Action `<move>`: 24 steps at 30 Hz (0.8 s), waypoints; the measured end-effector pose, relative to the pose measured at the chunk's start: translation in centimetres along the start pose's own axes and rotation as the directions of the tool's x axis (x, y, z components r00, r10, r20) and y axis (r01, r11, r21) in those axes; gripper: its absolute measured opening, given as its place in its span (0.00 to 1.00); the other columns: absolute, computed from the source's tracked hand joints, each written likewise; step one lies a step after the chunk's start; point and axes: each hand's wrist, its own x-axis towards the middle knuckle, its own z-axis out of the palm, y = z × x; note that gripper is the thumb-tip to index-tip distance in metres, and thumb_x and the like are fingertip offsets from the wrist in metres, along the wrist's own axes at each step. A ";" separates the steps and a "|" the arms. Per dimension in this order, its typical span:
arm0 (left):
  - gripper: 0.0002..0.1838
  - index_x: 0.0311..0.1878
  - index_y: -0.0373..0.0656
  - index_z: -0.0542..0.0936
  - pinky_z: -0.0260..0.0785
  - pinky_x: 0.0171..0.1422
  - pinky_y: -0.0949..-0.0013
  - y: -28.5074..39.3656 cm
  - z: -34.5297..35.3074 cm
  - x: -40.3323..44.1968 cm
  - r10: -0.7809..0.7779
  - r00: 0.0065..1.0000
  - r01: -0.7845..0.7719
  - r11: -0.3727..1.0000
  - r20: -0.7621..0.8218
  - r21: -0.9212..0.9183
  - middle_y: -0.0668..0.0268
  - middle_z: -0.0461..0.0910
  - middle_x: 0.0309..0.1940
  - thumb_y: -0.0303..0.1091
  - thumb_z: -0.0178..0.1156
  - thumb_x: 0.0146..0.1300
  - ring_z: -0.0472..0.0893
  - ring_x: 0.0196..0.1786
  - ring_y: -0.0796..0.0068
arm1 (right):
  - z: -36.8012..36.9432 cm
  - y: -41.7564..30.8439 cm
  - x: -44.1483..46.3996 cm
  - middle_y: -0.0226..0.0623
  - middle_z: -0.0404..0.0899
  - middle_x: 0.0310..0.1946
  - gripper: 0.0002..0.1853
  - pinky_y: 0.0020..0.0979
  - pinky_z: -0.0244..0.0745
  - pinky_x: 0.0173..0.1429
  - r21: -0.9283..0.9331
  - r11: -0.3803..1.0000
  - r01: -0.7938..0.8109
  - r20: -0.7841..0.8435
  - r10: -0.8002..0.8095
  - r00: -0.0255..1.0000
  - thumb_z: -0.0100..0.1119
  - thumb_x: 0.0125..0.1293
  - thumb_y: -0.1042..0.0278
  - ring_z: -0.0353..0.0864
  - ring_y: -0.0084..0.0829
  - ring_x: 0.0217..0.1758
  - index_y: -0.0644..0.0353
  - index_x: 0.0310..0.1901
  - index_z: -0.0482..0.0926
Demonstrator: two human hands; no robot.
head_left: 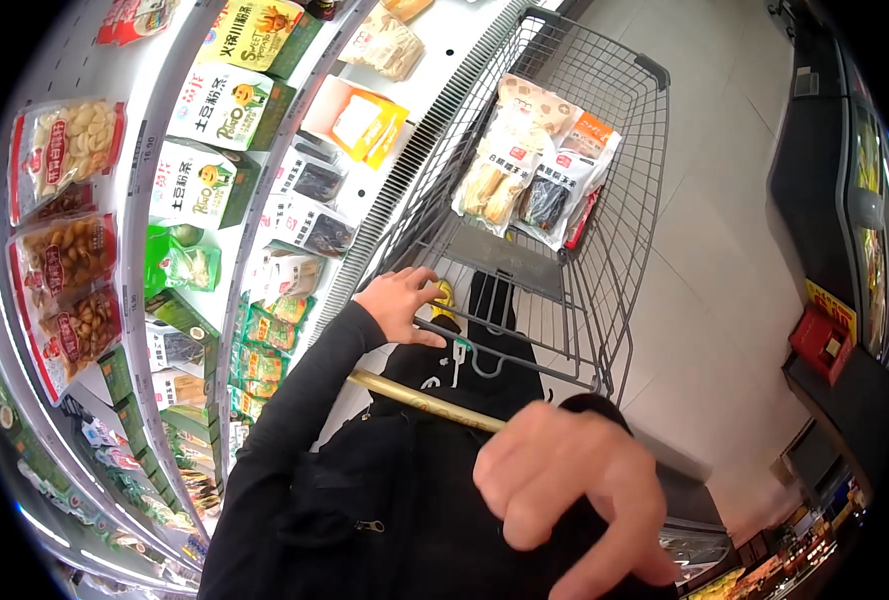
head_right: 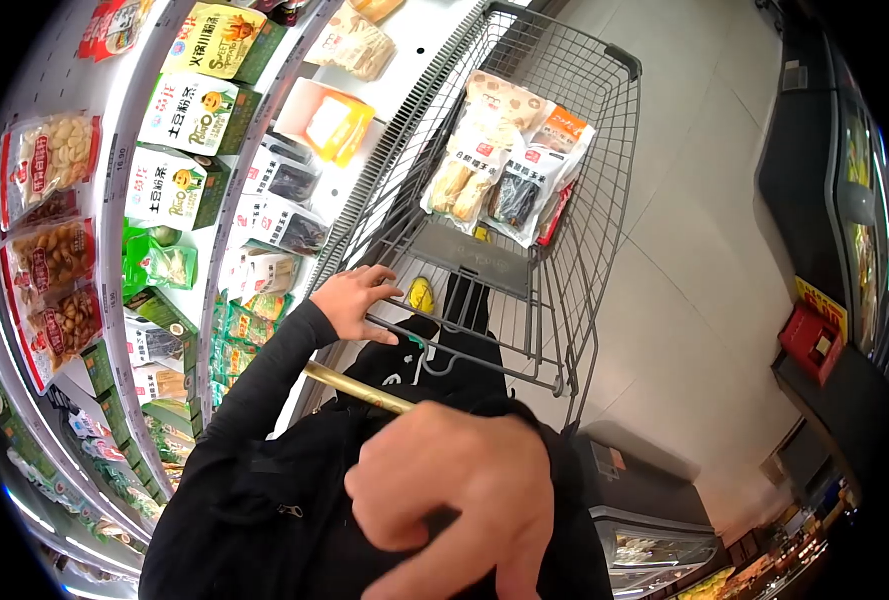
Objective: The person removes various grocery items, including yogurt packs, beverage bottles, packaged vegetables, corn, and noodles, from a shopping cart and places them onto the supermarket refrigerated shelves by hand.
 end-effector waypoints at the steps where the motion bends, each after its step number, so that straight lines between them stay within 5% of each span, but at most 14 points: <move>1: 0.40 0.55 0.44 0.84 0.75 0.58 0.53 0.3 -0.6 0.4 -0.068 0.997 0.068 0.998 0.030 0.003 0.58 0.79 0.54 0.73 0.65 0.55 0.82 0.53 0.52 | -2.2 -0.2 -1.3 0.32 0.77 0.28 0.39 0.32 0.69 0.32 -0.115 0.990 -0.079 -0.047 0.074 0.996 0.58 0.69 0.31 0.75 0.31 0.26 0.70 0.51 0.83; 2: 0.40 0.55 0.44 0.84 0.75 0.58 0.53 0.4 -0.8 1.1 -0.060 0.998 0.060 0.998 0.036 0.003 0.58 0.79 0.54 0.73 0.65 0.55 0.82 0.53 0.52 | -3.6 0.1 -3.7 0.31 0.75 0.28 0.40 0.30 0.72 0.37 -0.179 0.954 -0.239 -0.338 0.169 0.926 0.59 0.67 0.30 0.75 0.28 0.27 0.68 0.57 0.79; 4: 0.40 0.56 0.45 0.84 0.75 0.59 0.52 0.1 -1.3 3.1 -0.130 0.989 0.131 0.991 0.065 -0.018 0.57 0.80 0.53 0.73 0.63 0.58 0.83 0.53 0.52 | -9.6 0.3 -6.6 0.30 0.76 0.31 0.25 0.28 0.73 0.44 -0.253 0.779 -0.574 -0.750 0.217 0.625 0.60 0.75 0.50 0.76 0.23 0.34 0.65 0.60 0.74; 6: 0.37 0.61 0.42 0.81 0.75 0.60 0.55 -0.6 -1.0 5.7 -0.085 0.994 0.086 0.996 0.063 -0.022 0.55 0.79 0.54 0.67 0.62 0.63 0.82 0.53 0.50 | -17.4 2.4 -12.9 0.30 0.77 0.32 0.18 0.26 0.73 0.46 -0.232 0.528 -0.817 -0.924 0.143 0.355 0.60 0.76 0.61 0.77 0.21 0.36 0.65 0.58 0.75; 8: 0.36 0.61 0.41 0.80 0.76 0.59 0.56 -1.2 0.0 9.0 -0.167 0.980 0.186 0.959 0.105 -0.212 0.54 0.81 0.53 0.65 0.63 0.64 0.83 0.53 0.51 | -25.2 4.6 -24.2 0.33 0.80 0.35 0.19 0.28 0.75 0.48 -0.242 0.290 -0.926 -0.961 0.061 0.270 0.62 0.74 0.61 0.79 0.24 0.38 0.66 0.57 0.74; 10: 0.35 0.62 0.40 0.78 0.76 0.59 0.56 -2.6 1.8 13.0 -0.119 0.983 0.142 0.975 0.139 -0.172 0.50 0.82 0.53 0.61 0.64 0.65 0.84 0.54 0.52 | -28.1 5.1 -30.2 0.39 0.84 0.39 0.26 0.32 0.77 0.52 -0.014 0.213 -0.977 -0.998 0.058 0.027 0.65 0.71 0.57 0.83 0.30 0.41 0.67 0.60 0.72; 12: 0.34 0.63 0.39 0.77 0.76 0.59 0.56 -4.7 4.5 17.2 -0.106 0.984 0.130 0.976 0.143 -0.175 0.49 0.83 0.54 0.58 0.65 0.64 0.84 0.56 0.51 | -31.5 6.1 -37.5 0.47 0.85 0.45 0.32 0.36 0.77 0.57 0.044 0.068 -0.997 -0.999 -0.006 -0.044 0.67 0.69 0.54 0.85 0.38 0.48 0.68 0.65 0.69; 15: 0.37 0.65 0.38 0.76 0.75 0.62 0.57 -7.0 9.4 22.0 -0.212 0.969 0.244 0.894 0.125 -0.376 0.47 0.82 0.57 0.57 0.68 0.62 0.82 0.59 0.50 | -32.3 5.8 -41.2 0.56 0.79 0.58 0.37 0.38 0.75 0.63 0.136 0.126 -0.983 -0.991 0.000 -0.137 0.68 0.67 0.54 0.82 0.42 0.58 0.69 0.69 0.65; 22: 0.42 0.70 0.38 0.71 0.71 0.68 0.56 -9.6 17.1 26.2 -0.393 0.895 0.444 0.829 0.211 -0.339 0.41 0.79 0.60 0.55 0.70 0.60 0.79 0.64 0.45 | -34.1 7.8 -45.6 0.59 0.76 0.60 0.40 0.38 0.74 0.64 0.222 0.329 -0.918 -0.970 -0.024 -0.244 0.73 0.63 0.56 0.79 0.43 0.61 0.70 0.69 0.64; 24: 0.42 0.70 0.39 0.71 0.72 0.65 0.54 -9.7 18.0 26.3 -0.389 0.900 0.434 0.841 0.196 -0.323 0.41 0.82 0.54 0.55 0.70 0.58 0.81 0.59 0.44 | -34.6 8.6 -45.6 0.58 0.76 0.59 0.43 0.38 0.73 0.63 0.207 0.302 -0.931 -0.973 -0.032 -0.227 0.76 0.60 0.54 0.79 0.44 0.60 0.70 0.67 0.64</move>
